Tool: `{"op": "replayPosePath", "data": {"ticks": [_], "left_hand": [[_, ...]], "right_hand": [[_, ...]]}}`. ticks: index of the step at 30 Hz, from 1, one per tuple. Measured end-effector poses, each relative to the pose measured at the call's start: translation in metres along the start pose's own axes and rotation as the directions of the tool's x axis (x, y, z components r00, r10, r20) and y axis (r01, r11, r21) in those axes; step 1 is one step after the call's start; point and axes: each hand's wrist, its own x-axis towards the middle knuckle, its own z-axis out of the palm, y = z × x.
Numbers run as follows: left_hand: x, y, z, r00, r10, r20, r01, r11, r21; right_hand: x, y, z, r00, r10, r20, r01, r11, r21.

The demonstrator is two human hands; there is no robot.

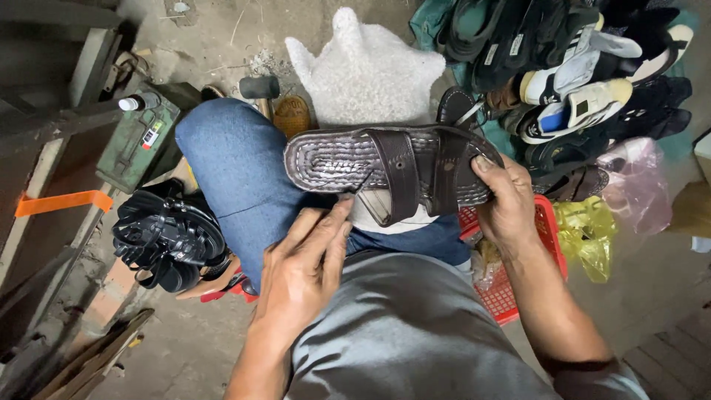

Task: Hand-stitching the sole of a leather sandal to repair it

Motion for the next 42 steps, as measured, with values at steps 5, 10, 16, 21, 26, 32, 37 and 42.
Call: {"op": "replayPosePath", "data": {"ticks": [5,10,16,21,26,32,37,42], "left_hand": [[0.005,0.004,0.008,0.987,0.137,-0.088,-0.125,0.984,0.125],[0.005,0.003,0.013,0.989,0.124,-0.081,-0.107,0.976,0.188],[0.006,0.004,0.014,0.988,0.138,-0.069,-0.122,0.972,0.199],[0.006,0.005,0.015,0.988,0.138,-0.065,-0.121,0.97,0.212],[0.007,0.005,0.015,0.995,0.093,-0.027,-0.082,0.958,0.274],[0.016,0.008,-0.005,0.995,0.041,0.089,-0.059,0.974,0.218],[0.019,-0.01,-0.022,0.981,-0.015,0.194,-0.017,0.987,0.159],[0.019,-0.034,-0.038,0.97,0.095,0.222,-0.125,0.984,0.126]], "right_hand": [[-0.003,-0.003,0.001,1.0,-0.018,0.004,0.018,1.0,-0.012],[-0.003,-0.003,0.0,1.0,-0.013,-0.006,0.013,1.0,0.018],[-0.001,-0.001,-0.002,1.0,0.003,-0.021,-0.003,1.0,0.021],[-0.001,0.0,-0.003,0.999,0.001,-0.035,0.001,0.999,0.045],[-0.003,-0.002,-0.003,1.0,0.0,-0.029,0.001,0.999,0.039],[-0.02,-0.01,-0.015,0.924,0.11,0.366,-0.014,0.967,-0.254],[-0.051,-0.021,0.016,0.798,0.038,0.601,0.205,0.921,-0.33],[-0.059,-0.032,0.058,0.742,0.121,0.659,0.422,0.68,-0.6]]}}
